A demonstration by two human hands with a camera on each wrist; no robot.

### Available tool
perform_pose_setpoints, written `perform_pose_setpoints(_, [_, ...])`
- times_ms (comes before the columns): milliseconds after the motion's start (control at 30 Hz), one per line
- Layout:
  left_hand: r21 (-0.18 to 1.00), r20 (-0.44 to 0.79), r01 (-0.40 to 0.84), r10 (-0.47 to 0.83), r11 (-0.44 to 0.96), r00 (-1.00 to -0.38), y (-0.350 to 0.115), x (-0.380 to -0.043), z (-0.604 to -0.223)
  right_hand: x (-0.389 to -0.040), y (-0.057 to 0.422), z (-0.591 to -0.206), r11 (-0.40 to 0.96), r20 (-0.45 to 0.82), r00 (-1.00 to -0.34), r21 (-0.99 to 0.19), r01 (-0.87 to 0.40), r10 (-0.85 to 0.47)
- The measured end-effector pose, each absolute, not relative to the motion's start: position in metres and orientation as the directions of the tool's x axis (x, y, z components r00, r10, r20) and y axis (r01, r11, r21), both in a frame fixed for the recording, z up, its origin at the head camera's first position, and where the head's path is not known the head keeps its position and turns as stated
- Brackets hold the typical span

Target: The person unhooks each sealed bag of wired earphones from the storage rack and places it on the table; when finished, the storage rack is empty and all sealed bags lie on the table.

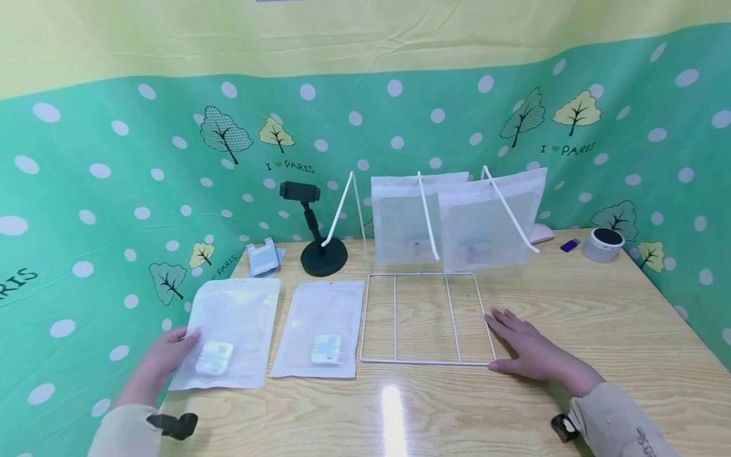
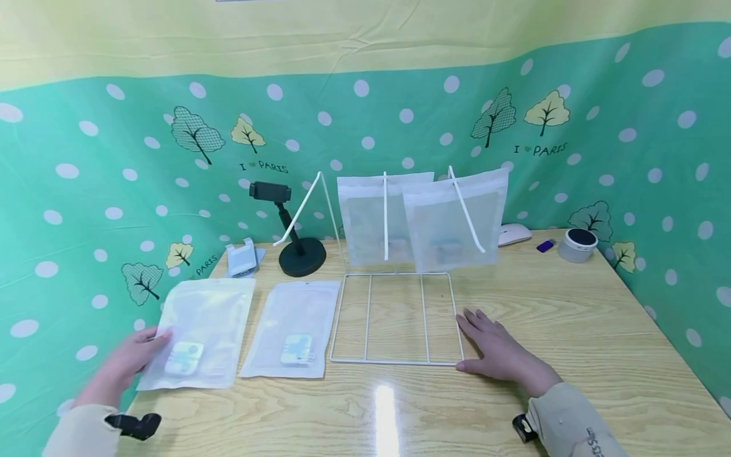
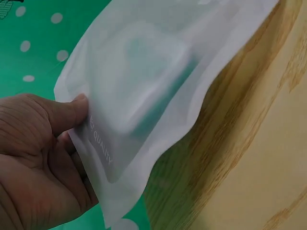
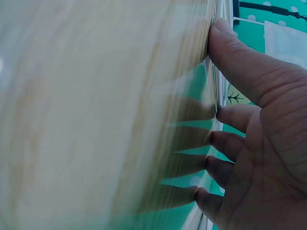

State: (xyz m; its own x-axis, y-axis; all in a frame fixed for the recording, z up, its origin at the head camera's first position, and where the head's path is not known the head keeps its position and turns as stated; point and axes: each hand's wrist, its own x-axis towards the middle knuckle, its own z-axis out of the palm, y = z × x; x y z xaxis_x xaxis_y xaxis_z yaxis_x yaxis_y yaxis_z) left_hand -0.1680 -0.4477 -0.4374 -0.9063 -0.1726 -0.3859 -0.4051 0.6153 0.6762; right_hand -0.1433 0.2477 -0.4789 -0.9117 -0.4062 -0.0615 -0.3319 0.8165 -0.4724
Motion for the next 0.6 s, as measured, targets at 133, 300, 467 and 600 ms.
perform_pose_setpoints(133, [0.65,-0.377,-0.404,-0.189,0.643,-0.907,-0.438,-0.176,-0.446,-0.143,0.248,-0.478,0.817,-0.062,-0.913,-0.474,-0.328,-0.403])
perform_pose_setpoints(300, [0.61,-0.372,-0.414,-0.218,0.676,-0.902,-0.428,-0.18,-0.449,-0.142,0.246,-0.477,0.816,-0.075,-0.913,-0.481,-0.32,-0.402])
perform_pose_setpoints(467, [0.605,-0.288,-0.383,-0.256,0.698,-0.923,-0.422,-0.182,-0.455,-0.143,0.246,-0.476,0.821,-0.084,-0.912,-0.475,-0.317,-0.401])
perform_pose_setpoints(600, [0.595,-0.254,-0.402,-0.311,0.697,-0.916,-0.418,-0.184,-0.459,-0.143,0.248,-0.477,0.823,-0.082,-0.914,-0.472,-0.316,-0.398])
